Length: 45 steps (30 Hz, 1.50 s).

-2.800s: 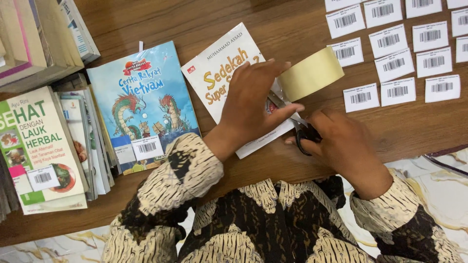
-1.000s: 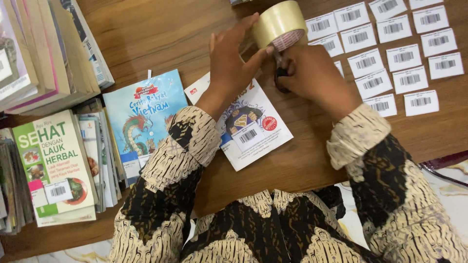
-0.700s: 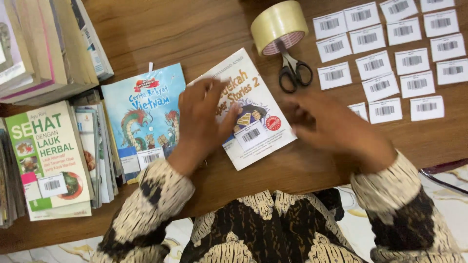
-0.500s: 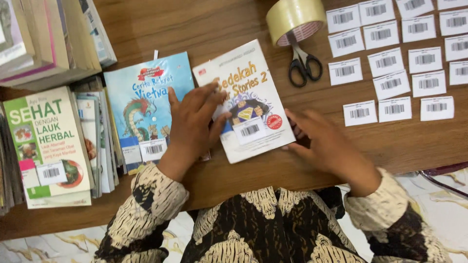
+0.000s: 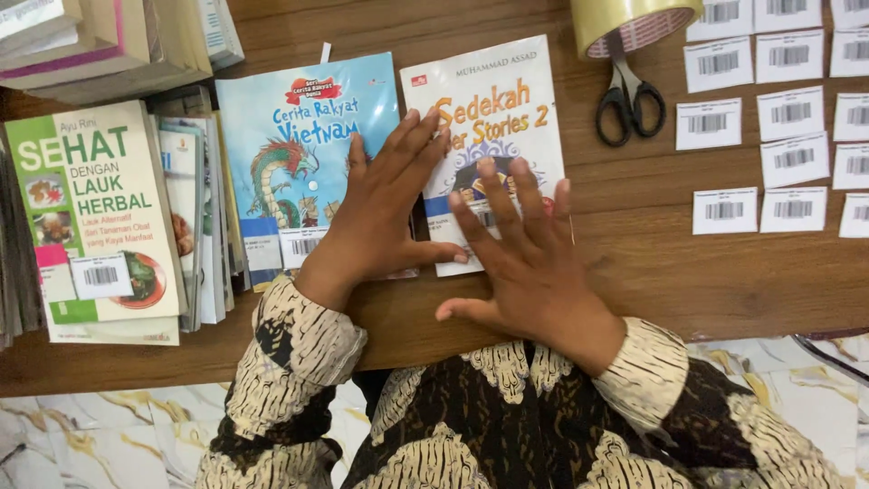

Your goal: Labeling library books by attaching barcode stickers with clear tape and scissors

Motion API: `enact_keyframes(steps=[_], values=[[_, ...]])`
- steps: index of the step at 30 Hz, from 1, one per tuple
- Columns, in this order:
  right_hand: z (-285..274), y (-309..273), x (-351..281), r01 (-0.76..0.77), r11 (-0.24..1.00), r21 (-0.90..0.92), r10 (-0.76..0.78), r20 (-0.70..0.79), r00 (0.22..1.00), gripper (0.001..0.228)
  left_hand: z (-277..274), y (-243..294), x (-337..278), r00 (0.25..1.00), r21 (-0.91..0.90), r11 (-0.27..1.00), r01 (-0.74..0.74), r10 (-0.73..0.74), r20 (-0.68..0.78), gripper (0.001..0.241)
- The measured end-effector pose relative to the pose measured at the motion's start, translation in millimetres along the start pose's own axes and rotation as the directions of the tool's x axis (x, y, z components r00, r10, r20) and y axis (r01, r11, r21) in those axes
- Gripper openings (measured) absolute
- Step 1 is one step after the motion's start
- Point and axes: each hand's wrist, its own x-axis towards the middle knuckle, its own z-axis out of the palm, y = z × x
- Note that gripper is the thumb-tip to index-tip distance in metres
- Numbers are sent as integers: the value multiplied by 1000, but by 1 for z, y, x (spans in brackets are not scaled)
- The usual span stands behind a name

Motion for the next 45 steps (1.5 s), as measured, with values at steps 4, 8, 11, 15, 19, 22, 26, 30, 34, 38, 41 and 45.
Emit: enact_keyframes(steps=[4, 8, 11, 15, 19, 22, 26, 30, 34, 38, 41, 45], values=[[14, 0, 2, 21, 997, -71, -17, 66, 998, 131, 8, -7, 1, 998, 69, 997, 27, -30, 56, 149], [3, 5, -1, -29, 998, -56, 34, 91, 995, 125, 1, -6, 0, 999, 19, 1000, 18, -18, 41, 146], [-4, 15, -8, -110, 994, -20, 111, 77, 991, 116, 3, -6, 0, 999, 6, 1000, 8, -8, 33, 145], [-6, 29, -15, -168, 986, -8, 168, 79, 983, 117, 6, -8, 1, 999, 24, 1000, 19, -19, 30, 147], [-6, 37, -20, -272, 962, 11, 268, 133, 954, 123, 3, -6, 0, 1000, 3, 1000, 16, -16, 5, 142], [-5, 31, -16, -286, 958, 33, 284, 39, 958, 126, 2, -5, 0, 999, 3, 1000, 8, -8, -31, 140], [-13, 23, -9, -252, 968, 10, 252, 7, 968, 127, 3, 8, 5, 980, -51, 998, -32, 21, -198, 105], [-16, 23, -3, -256, 965, -49, 257, 9, 966, 134, 15, 16, 20, 905, 40, 999, -12, 28, -424, 90], [-12, 24, 0, -233, 971, -57, 229, -69, 971, 138, 13, 17, 26, 865, 50, 998, -26, 47, -500, 68], [-7, 28, -3, -235, 971, -40, 233, -65, 970, 141, 12, 16, 27, 866, 52, 998, -20, 44, -499, 65], [-2, 31, -6, -231, 973, -16, 229, -76, 971, 141, 14, 12, 28, 858, 44, 999, -20, 40, -512, 53], [-2, 33, -7, -216, 976, 8, 216, -82, 973, 134, 9, 8, 25, 838, 10, 998, -61, 56, -542, 30]])
